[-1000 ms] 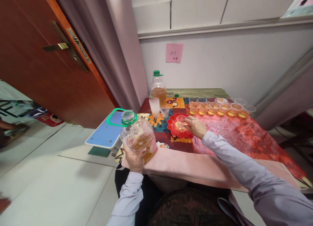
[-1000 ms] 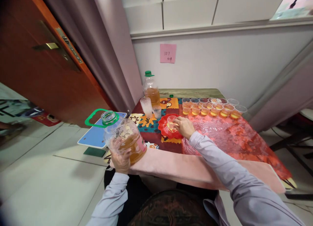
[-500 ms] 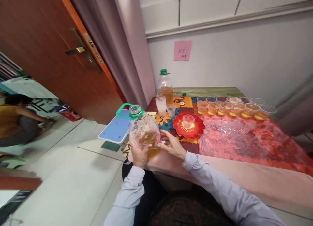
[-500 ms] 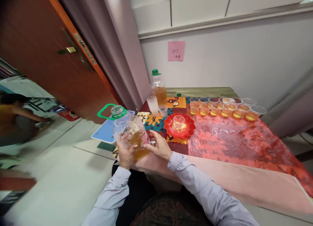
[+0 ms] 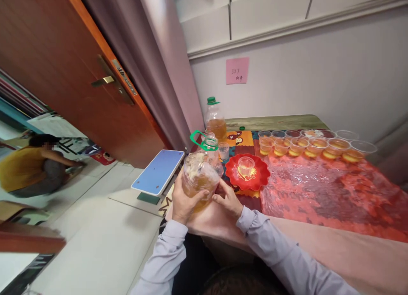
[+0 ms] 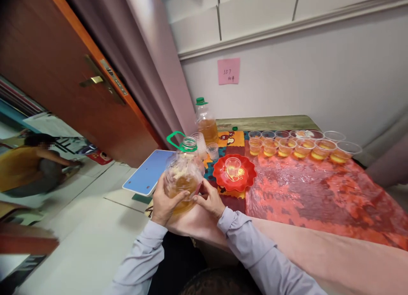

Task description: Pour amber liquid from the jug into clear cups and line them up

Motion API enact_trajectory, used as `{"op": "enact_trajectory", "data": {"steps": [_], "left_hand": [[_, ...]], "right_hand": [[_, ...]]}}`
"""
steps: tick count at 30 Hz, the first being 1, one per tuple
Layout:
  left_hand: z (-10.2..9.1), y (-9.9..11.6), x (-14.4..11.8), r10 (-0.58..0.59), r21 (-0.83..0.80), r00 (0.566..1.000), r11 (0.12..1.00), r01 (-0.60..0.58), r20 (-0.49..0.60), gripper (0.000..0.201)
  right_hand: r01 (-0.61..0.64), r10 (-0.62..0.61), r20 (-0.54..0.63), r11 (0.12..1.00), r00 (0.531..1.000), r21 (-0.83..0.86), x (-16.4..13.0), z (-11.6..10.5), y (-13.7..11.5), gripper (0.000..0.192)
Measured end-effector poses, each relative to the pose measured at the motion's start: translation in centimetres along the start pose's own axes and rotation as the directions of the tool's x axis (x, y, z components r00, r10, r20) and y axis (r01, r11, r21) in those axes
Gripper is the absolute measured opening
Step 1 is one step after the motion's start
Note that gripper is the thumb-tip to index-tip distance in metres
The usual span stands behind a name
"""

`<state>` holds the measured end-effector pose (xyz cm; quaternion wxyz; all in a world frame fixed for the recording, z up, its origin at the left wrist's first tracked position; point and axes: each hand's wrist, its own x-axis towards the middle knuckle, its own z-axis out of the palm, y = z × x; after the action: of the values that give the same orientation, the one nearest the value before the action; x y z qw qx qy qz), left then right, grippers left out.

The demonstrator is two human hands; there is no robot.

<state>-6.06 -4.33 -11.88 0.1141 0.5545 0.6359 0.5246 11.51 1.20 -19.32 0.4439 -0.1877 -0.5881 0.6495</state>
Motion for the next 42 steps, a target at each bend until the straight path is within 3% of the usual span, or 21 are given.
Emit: {"op": "enact_trajectory", "data": {"steps": [5,9,13,16,20,25,29,34,42], "left_hand": [[-0.2,1.3,1.6,0.107,0.214,0.988,0.968,-0.129,0.109,0.106],[-0.4,1.6,2.5,0.109,0.334,0.976,0.928,-0.168,0.188,0.107],[-0.8,2.8,2.8,0.095,0.411,0.959,0.889,-0.203,0.268,0.107],[-1.2,4.4,3.0,0.030,0.493,0.939,0.845,-0.207,0.343,0.101],[-1.7,6.2,3.7,-0.067,0.598,0.906,0.771,-0.218,0.417,0.101],[-1.9,7.3,4.4,-0.130,0.680,0.883,0.690,-0.247,0.452,0.105],[-1.9,8.2,4.8,-0.172,0.716,0.863,0.645,-0.266,0.476,0.103],[-1.3,9.5,5.2,-0.216,0.755,0.844,0.589,-0.288,0.491,0.103],[-0.4,11.3,5.9,-0.262,0.779,0.824,0.551,-0.299,0.501,0.102]], "right_hand": [[-0.026,0.028,-0.086,0.999,0.996,0.022,0.2,0.2,0.2,0.097],[-0.002,0.020,-0.116,0.988,0.993,0.153,0.3,0.9,0.0,0.094],[-0.113,0.124,-0.027,0.960,0.992,0.256,0.1,1.2,-0.4,0.082],[-0.236,0.221,0.081,0.924,0.972,0.302,-0.1,1.1,-0.2,0.085],[-0.272,0.235,0.143,0.891,0.961,0.363,-0.4,1.1,0.7,0.084],[-0.293,0.231,0.208,0.889,0.950,0.351,-0.2,1.2,1.3,0.087],[-0.335,0.245,0.250,0.838,0.937,0.432,-0.1,1.6,1.3,0.092],[-0.328,0.246,0.221,0.776,0.944,0.539,-0.3,1.9,0.9,0.081],[-0.303,0.230,0.198,0.745,0.953,0.594,-0.2,1.8,0.6,0.080]]}}
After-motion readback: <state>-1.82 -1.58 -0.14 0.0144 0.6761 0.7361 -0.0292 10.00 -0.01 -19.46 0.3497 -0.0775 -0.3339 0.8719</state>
